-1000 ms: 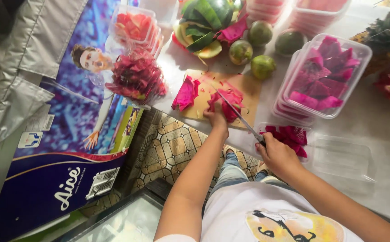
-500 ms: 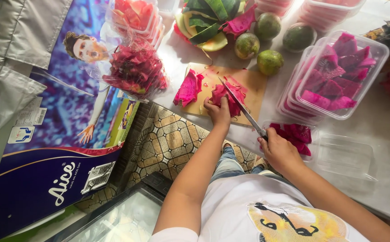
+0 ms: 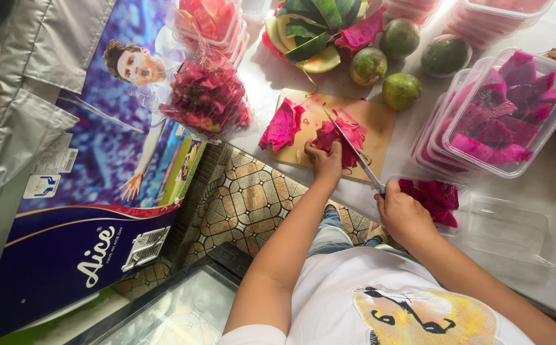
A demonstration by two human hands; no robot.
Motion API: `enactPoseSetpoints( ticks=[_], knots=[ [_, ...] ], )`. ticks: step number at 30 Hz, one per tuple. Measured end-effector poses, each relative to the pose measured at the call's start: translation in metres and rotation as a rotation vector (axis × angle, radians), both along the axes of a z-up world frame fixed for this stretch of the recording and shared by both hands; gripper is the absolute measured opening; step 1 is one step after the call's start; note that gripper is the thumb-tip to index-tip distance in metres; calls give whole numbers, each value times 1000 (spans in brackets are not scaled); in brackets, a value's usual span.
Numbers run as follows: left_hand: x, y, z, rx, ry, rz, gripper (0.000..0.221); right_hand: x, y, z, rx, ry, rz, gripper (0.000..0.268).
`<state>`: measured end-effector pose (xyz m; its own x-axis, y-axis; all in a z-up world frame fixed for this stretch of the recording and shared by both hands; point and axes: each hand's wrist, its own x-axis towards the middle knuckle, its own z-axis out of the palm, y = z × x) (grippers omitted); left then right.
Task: Slicing dragon fruit and placing the pieces into plastic containers
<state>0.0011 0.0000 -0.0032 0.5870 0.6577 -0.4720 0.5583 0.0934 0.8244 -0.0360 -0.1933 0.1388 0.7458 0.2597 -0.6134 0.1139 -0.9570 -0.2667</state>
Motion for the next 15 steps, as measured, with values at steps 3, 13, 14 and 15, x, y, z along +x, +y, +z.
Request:
enactPoseSetpoints(
  ticks=[3, 13, 14, 15],
  knots=[
    [2, 8, -19, -10, 30, -6, 87, 5, 8, -17, -14, 25, -10, 38],
    [2, 8, 8, -31, 59, -52, 87, 29, 49, -43, 14, 106, -21, 33],
    [2, 10, 10, -23, 64, -67, 88, 31, 54, -44, 29, 106, -24, 33],
    [1, 9, 11, -17, 70, -87, 89, 33, 57, -44, 42, 107, -31, 34]
  ],
)
